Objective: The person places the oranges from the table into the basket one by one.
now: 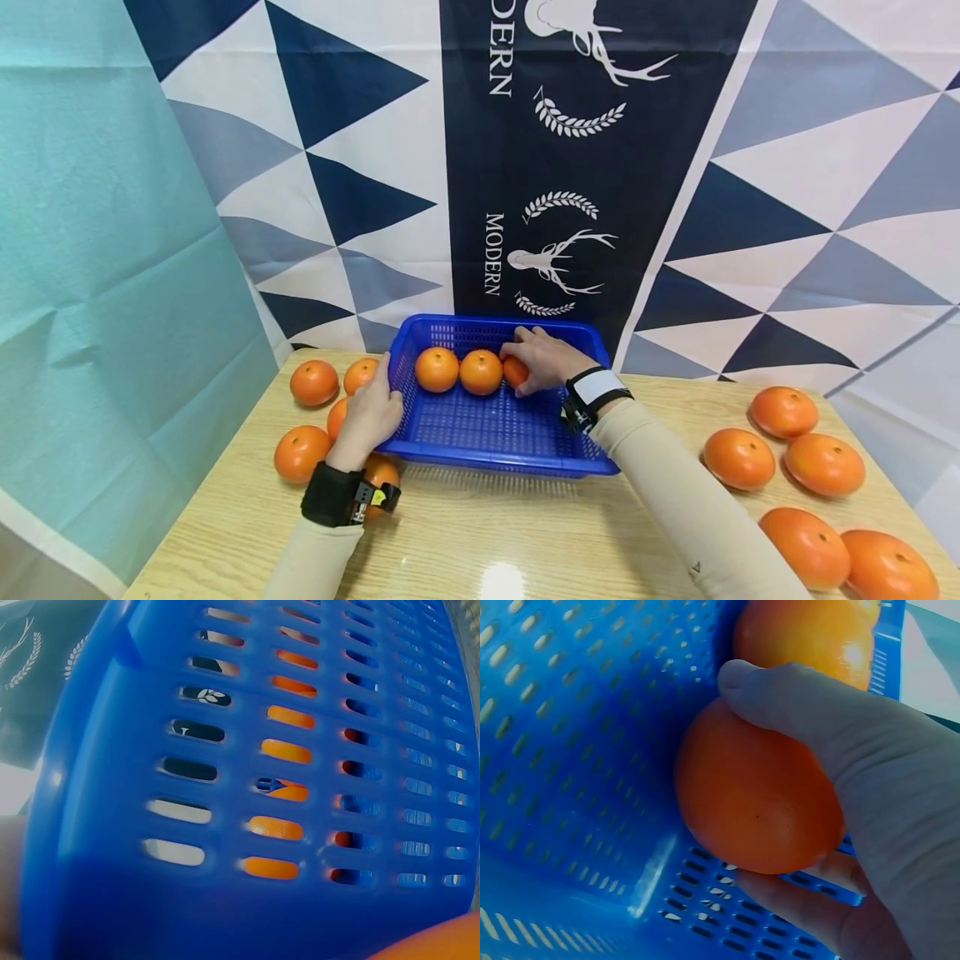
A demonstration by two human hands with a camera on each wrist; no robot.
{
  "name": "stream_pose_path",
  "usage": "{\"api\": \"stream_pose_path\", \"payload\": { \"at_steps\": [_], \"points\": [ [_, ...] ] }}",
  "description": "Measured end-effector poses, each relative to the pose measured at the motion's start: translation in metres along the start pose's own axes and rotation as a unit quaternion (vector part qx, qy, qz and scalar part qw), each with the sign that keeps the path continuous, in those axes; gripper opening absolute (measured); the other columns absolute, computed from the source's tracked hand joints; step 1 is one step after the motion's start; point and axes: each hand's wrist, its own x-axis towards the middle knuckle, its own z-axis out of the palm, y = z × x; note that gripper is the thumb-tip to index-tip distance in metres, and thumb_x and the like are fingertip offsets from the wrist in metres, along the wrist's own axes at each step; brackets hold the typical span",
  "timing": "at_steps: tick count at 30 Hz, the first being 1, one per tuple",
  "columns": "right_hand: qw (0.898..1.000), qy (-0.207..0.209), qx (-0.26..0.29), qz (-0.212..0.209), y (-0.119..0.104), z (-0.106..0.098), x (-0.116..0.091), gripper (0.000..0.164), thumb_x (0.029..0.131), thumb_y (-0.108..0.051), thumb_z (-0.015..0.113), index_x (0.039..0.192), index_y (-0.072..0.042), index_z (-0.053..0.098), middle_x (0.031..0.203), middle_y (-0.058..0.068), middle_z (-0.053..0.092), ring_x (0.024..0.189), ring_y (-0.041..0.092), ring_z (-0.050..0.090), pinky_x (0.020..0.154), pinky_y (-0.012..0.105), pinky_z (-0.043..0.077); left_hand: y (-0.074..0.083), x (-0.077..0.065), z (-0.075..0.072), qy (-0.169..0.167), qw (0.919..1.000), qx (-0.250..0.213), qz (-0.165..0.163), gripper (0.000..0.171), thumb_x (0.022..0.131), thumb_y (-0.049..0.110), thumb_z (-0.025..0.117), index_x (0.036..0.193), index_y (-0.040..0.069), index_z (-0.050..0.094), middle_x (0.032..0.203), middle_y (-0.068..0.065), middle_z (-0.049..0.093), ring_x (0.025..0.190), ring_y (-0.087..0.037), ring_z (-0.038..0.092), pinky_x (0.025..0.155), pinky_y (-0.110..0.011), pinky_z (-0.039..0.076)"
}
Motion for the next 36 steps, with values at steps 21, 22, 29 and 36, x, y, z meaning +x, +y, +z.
{"api": "stream_pose_path", "payload": {
  "at_steps": [21, 22, 29, 36],
  "points": [
    [0.999, 0.004, -0.040, 0.009, -0.007, 0.003, -0.001, 0.069, 0.092, -0.035, 0.095, 0.151, -0.015, 0.067, 0.145, 0.018, 0.057, 0.131, 0.037, 0.053, 0.103, 0.056, 0.062, -0.005, 0.006, 0.002, -0.005, 1.0000, 0.006, -0.001, 0.077, 0.112, 0.021, 0.044, 0.181, 0.006, 0.016, 0.166, -0.033, 0.056, 0.120, -0.049, 0.075, 0.113, -0.073, 0.057],
    [0.999, 0.001, -0.036, 0.012, -0.007, 0.003, -0.001, 0.069, 0.092, -0.035, 0.094, 0.152, -0.015, 0.066, 0.147, 0.019, 0.056, 0.132, 0.037, 0.052, 0.105, 0.056, 0.062, -0.006, 0.006, 0.003, -0.006, 1.0000, 0.006, -0.002, 0.077, 0.112, 0.021, 0.044, 0.181, 0.006, 0.016, 0.166, -0.033, 0.056, 0.121, -0.050, 0.075, 0.113, -0.073, 0.056],
    [0.999, -0.005, -0.028, 0.021, -0.009, 0.002, -0.002, 0.069, 0.093, -0.037, 0.094, 0.153, -0.019, 0.065, 0.148, 0.018, 0.054, 0.132, 0.036, 0.052, 0.107, 0.055, 0.062, -0.005, 0.004, 0.001, -0.006, 0.9999, 0.008, -0.004, 0.076, 0.111, 0.021, 0.044, 0.181, 0.006, 0.017, 0.167, -0.034, 0.055, 0.123, -0.052, 0.074, 0.112, -0.074, 0.056],
    [1.000, 0.004, -0.014, 0.017, -0.007, 0.002, -0.004, 0.069, 0.092, -0.039, 0.094, 0.152, -0.021, 0.065, 0.146, 0.017, 0.054, 0.127, 0.034, 0.053, 0.102, 0.052, 0.062, 0.022, -0.017, -0.014, -0.004, 0.9998, -0.008, -0.015, 0.074, 0.110, 0.014, 0.046, 0.180, 0.004, 0.021, 0.165, -0.036, 0.056, 0.125, -0.054, 0.072, 0.116, -0.075, 0.053]
  ]
}}
